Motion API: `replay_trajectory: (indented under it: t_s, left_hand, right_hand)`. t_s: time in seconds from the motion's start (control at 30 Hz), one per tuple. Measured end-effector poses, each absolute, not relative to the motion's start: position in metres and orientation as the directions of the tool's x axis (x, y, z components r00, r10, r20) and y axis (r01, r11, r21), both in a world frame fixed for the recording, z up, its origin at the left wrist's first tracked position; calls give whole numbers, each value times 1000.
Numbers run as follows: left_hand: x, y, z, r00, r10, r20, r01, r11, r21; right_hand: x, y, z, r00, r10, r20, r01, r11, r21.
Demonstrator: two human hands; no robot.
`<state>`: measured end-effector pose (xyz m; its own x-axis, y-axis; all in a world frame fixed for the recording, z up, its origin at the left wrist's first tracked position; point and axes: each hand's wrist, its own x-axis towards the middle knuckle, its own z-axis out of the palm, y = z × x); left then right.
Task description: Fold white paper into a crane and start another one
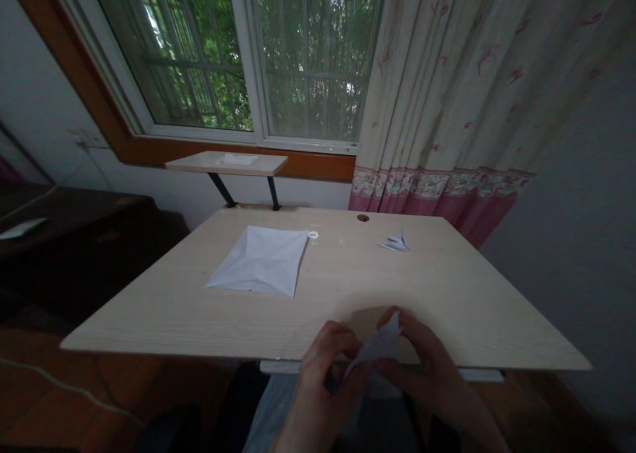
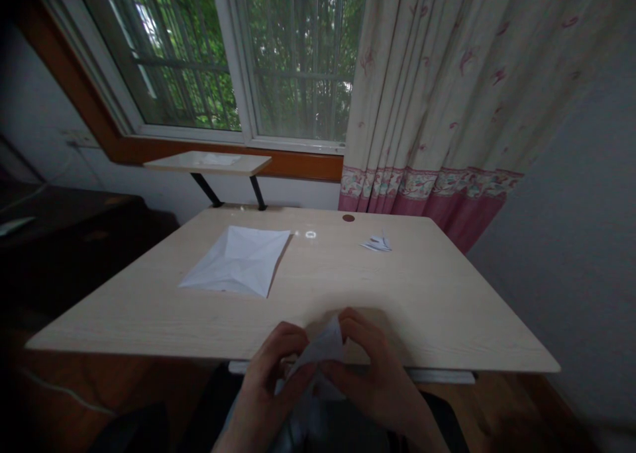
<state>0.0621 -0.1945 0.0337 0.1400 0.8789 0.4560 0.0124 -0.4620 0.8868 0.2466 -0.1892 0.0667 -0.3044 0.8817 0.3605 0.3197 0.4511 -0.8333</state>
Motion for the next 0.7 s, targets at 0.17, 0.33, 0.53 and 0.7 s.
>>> replay_trajectory:
  t_s: [0.17, 0.33, 0.53, 0.7]
  left_hand:
    - [52, -186, 40, 150, 906, 397, 350, -424, 835]
    - [49, -182, 40, 100, 913, 396, 366, -404, 838]
    - [52, -178, 28, -115, 900, 420, 293, -374, 880]
    - [53, -178, 26, -147, 770, 621, 257, -576, 776]
  right_hand:
    - [246, -183, 78, -290, 885, 365, 469, 463, -752]
    - [244, -186, 68, -217, 931, 293, 456, 362, -813]
    - [242, -188, 63, -293, 951, 97, 307, 189, -933]
    - [239, -185, 46, -316, 945, -81, -5, -87, -996]
